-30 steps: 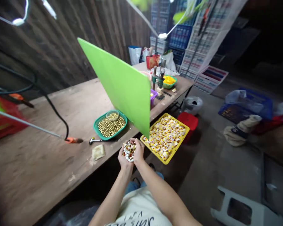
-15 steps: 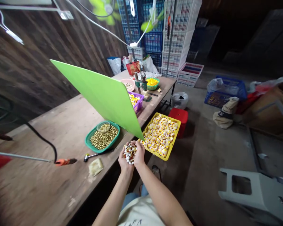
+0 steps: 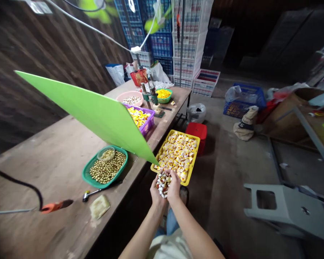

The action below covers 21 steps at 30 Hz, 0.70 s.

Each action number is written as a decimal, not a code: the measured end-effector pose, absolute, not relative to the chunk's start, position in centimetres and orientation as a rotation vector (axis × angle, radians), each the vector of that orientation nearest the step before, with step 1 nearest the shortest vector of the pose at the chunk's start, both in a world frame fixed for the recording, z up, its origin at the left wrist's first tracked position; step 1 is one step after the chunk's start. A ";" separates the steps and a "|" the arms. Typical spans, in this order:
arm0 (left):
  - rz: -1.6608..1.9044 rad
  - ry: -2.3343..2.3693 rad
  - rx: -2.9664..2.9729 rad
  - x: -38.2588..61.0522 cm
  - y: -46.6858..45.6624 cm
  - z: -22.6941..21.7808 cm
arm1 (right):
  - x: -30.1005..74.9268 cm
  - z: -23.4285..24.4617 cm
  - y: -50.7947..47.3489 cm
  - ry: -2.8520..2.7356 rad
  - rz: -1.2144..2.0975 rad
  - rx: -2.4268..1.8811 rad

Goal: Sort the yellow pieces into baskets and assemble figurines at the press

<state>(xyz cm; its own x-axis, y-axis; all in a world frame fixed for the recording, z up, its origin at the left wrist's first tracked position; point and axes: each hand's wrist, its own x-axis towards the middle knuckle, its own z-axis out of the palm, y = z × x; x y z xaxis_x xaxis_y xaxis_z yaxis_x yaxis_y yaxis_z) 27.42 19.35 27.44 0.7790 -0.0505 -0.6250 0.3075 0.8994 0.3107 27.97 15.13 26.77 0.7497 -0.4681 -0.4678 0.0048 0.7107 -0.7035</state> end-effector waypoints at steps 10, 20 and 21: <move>-0.211 0.649 0.392 33.6 9.6 27.2 | 33.7 28.1 5.4 0.751 -0.332 -0.710; -0.052 0.609 0.392 45.9 -9.9 27.8 | 46.1 28.9 -14.1 0.598 -0.241 -0.879; -0.032 0.599 0.401 47.3 -11.7 28.1 | 47.5 29.3 -15.9 0.575 -0.231 -0.899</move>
<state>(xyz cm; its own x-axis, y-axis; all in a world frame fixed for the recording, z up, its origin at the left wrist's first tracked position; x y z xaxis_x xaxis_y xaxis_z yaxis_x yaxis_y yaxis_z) 47.28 -11.67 28.08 0.8277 0.0859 -0.5546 0.1441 0.9225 0.3581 47.50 -15.86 29.33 0.8263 -0.4214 -0.3737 -0.0460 0.6107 -0.7905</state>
